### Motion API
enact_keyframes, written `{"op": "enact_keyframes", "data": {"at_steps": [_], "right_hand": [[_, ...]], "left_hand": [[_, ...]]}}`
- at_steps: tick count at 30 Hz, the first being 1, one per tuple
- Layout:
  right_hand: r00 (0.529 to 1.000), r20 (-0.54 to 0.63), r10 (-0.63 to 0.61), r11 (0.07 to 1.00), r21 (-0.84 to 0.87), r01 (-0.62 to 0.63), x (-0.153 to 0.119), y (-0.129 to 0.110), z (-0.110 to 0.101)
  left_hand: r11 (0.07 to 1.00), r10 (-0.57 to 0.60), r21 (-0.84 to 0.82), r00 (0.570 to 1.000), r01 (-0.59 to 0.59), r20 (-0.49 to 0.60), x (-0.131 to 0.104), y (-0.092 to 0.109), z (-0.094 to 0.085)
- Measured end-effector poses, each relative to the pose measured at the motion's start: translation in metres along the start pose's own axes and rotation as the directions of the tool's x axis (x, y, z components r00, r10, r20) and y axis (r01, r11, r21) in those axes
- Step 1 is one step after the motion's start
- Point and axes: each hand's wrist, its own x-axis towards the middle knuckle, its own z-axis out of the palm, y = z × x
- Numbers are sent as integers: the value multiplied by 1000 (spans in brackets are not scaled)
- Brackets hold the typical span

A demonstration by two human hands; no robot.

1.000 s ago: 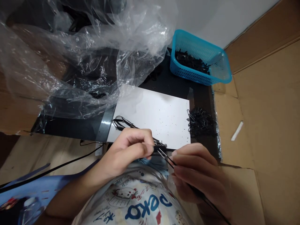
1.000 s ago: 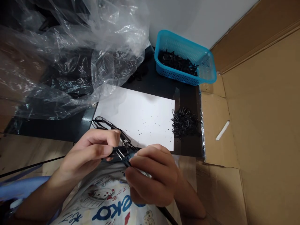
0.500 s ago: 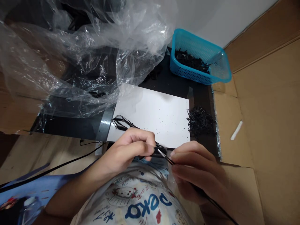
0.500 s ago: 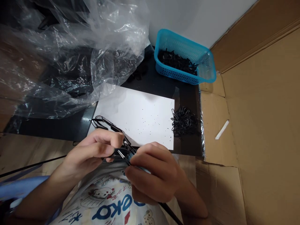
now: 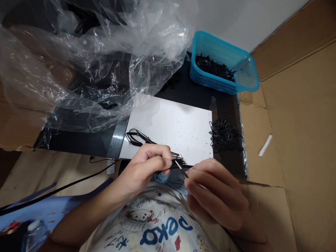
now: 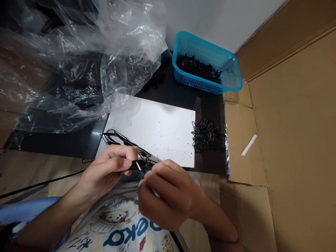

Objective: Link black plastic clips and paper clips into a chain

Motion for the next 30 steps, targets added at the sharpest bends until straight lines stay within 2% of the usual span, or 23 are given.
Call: {"op": "enact_keyframes", "data": {"at_steps": [6,12,16,21,23,25,27,30], "right_hand": [[999,32,26,999,-42,-24,-5,5,8],[992,-70,104,994,34,-101,-11,15,4],[986,-140,87,996,16,-86,-14,18,0],[959,-177,222,971,-44,-233,-30,39,15],[960,-98,261,953,-132,-272,-39,51,22],[939,47,341,918,-231,-322,-47,60,26],[892,151,426,889,-251,-382,-54,65,25],[805,184,564,825,-141,-547,-61,68,17]], "left_hand": [[995,65,76,998,-65,-2,-3,-2,0],[994,47,101,999,-47,-1,-4,-3,-1],[986,92,136,996,-92,4,-4,-4,-3],[984,149,110,988,-142,-50,-3,-2,-11],[978,185,111,979,-175,-90,-2,0,-17],[974,205,119,971,-191,-120,0,1,-22],[972,212,128,969,-195,-129,2,1,-25],[971,213,132,971,-199,-107,3,-1,-27]]}}
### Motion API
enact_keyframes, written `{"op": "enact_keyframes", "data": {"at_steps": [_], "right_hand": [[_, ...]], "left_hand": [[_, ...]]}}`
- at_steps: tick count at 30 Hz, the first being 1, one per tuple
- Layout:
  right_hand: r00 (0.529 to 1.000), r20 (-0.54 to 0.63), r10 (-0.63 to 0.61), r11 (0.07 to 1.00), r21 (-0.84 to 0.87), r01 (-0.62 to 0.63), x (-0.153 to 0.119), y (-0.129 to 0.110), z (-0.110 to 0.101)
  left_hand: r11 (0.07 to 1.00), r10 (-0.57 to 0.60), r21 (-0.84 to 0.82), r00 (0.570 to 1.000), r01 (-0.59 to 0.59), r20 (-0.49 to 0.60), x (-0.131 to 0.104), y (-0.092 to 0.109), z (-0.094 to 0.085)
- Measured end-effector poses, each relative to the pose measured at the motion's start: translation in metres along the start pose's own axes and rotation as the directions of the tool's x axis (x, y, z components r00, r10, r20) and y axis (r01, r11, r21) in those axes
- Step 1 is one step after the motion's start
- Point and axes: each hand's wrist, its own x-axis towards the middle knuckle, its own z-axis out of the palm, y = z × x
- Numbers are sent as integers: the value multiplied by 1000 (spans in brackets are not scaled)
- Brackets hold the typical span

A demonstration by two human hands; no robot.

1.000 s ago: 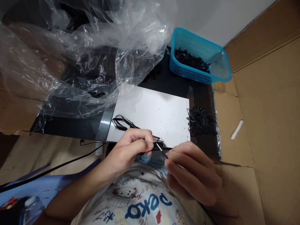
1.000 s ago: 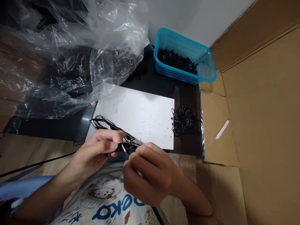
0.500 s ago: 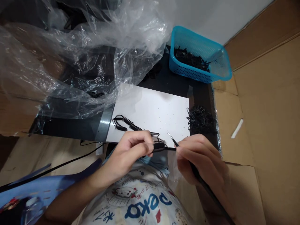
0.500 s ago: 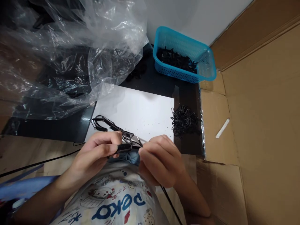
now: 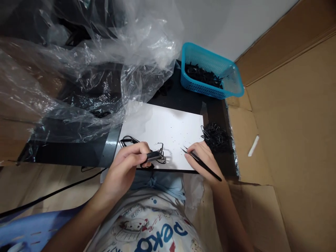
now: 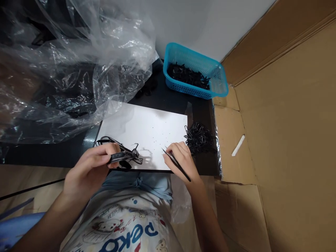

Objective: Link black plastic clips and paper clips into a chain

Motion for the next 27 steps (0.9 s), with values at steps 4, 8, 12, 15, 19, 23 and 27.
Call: {"op": "enact_keyframes", "data": {"at_steps": [4,8,12,15,19,23,27], "right_hand": [[969,33,244,950,193,-245,-7,7,-8],[939,55,340,924,164,-345,-14,12,-9],[953,47,300,942,145,-304,-18,13,-9],[982,-3,190,972,144,-187,-20,6,-10],[995,-99,-26,990,133,39,-19,-13,-11],[986,-93,-137,988,58,143,-17,-27,-12],[980,-67,-185,981,48,188,-16,-34,-19]], "left_hand": [[1000,-5,-31,1000,6,31,2,-2,3],[999,8,-45,997,-4,74,6,-4,5],[999,32,-30,995,-29,97,8,-7,4],[994,50,93,992,-60,114,8,-7,6],[859,189,445,964,-255,187,11,-4,18],[621,267,668,912,-410,312,21,-6,32],[441,201,797,911,-412,360,34,-14,38]]}}
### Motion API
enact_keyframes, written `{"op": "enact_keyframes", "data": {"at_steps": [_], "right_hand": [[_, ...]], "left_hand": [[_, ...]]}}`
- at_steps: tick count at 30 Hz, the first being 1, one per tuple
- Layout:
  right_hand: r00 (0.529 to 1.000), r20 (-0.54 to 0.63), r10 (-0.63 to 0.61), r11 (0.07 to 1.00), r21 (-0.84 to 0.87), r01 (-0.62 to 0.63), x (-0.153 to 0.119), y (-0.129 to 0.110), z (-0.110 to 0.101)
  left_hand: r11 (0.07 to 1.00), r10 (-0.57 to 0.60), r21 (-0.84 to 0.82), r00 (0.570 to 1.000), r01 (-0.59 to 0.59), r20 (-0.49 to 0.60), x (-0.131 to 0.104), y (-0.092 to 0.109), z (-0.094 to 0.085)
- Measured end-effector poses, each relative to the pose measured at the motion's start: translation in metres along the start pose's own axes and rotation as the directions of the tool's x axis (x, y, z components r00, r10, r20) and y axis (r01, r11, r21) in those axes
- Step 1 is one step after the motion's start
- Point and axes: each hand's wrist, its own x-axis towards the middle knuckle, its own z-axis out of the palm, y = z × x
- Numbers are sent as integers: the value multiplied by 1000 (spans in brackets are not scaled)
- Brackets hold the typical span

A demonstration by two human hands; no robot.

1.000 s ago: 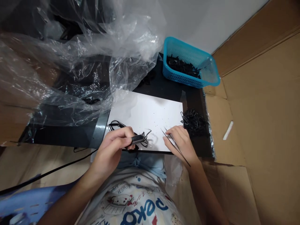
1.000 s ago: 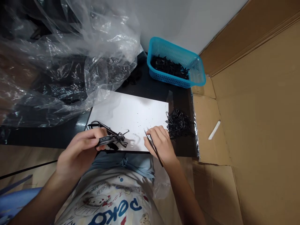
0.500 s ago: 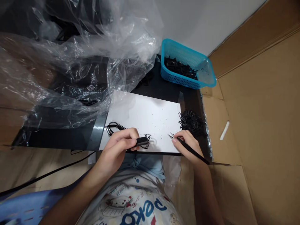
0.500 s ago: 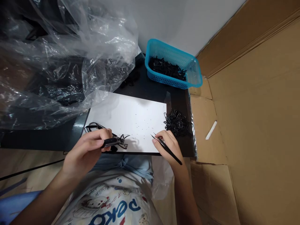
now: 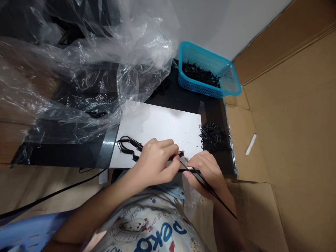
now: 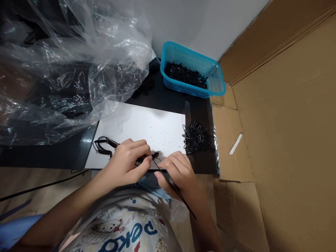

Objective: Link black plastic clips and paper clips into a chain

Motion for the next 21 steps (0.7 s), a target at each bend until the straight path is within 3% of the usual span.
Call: {"op": "enact_keyframes", "data": {"at_steps": [3,5,7,9,12,15,18,21], "right_hand": [[1000,-11,-2,998,68,3,-1,-2,-7],[997,-73,39,993,117,-31,-2,4,-10],[983,-150,103,993,75,-93,-1,17,-10],[978,-169,121,987,-88,-137,3,35,-8],[998,-46,34,903,-428,-50,15,65,-4],[997,77,0,772,-634,49,30,85,1],[988,153,10,723,-684,98,42,94,4],[990,143,19,825,-561,65,48,97,4]], "left_hand": [[997,-75,-19,997,75,-31,4,-5,1],[970,-131,-213,991,120,-38,4,-8,-4],[872,-167,-466,986,148,1,1,-10,-11],[749,-188,-638,981,178,53,-3,-11,-18],[632,-198,-749,976,200,94,-9,-11,-26],[571,-206,-795,973,205,104,-15,-11,-33],[537,-210,-818,972,205,106,-20,-9,-39],[509,-216,-834,970,213,116,-24,-8,-44]]}}
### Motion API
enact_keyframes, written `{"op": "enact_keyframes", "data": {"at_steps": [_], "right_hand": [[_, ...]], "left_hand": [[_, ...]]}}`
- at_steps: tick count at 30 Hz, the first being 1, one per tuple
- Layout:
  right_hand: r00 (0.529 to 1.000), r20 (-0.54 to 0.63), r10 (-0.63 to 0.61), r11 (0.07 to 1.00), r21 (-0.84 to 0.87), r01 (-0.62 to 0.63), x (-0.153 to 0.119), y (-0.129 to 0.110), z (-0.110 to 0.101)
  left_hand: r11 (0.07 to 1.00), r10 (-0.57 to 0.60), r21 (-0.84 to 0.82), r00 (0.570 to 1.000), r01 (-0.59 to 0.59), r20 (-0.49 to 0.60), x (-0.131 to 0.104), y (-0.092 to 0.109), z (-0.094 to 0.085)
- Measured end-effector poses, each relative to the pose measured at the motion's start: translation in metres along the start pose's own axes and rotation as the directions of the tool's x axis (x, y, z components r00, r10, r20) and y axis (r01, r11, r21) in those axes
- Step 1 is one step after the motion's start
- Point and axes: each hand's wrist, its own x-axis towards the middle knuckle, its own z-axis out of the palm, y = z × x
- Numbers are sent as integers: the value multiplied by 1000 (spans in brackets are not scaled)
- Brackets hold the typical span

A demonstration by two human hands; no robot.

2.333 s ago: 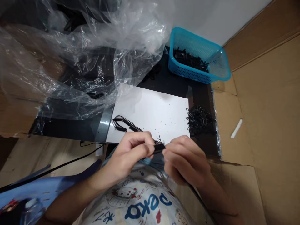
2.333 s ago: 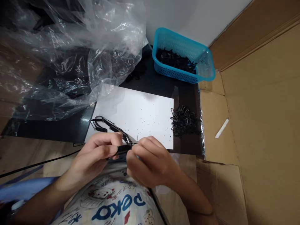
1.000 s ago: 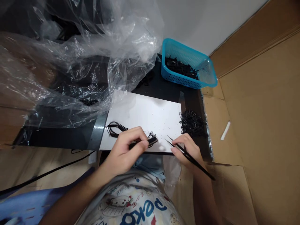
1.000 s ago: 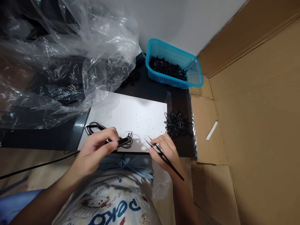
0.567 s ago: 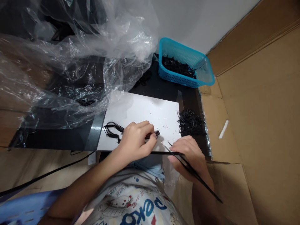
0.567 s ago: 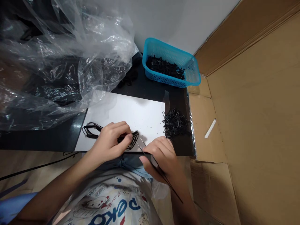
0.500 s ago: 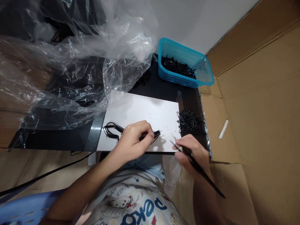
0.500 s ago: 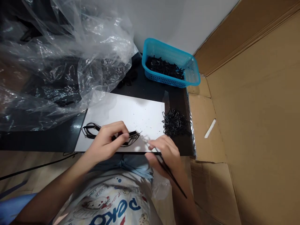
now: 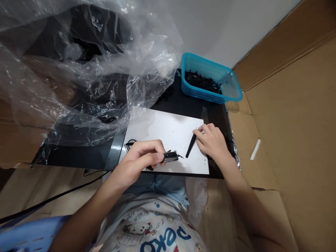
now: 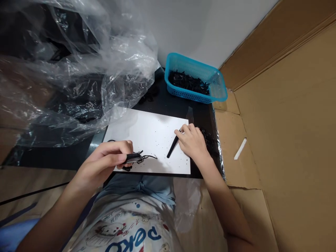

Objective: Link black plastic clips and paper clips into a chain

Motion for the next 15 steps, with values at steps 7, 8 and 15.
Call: {"op": "enact_keyframes", "data": {"at_steps": [7,8,15], "right_hand": [[977,-196,81,653,751,96,13,-54,-18],[988,-153,16,471,873,128,17,-66,-21],[989,36,-145,-132,990,-56,31,-91,-37]], "left_hand": [[999,-34,-24,999,35,32,-1,4,-5],[999,-39,-9,999,39,26,-1,4,-5],[997,-58,56,998,58,3,0,8,-9]]}}
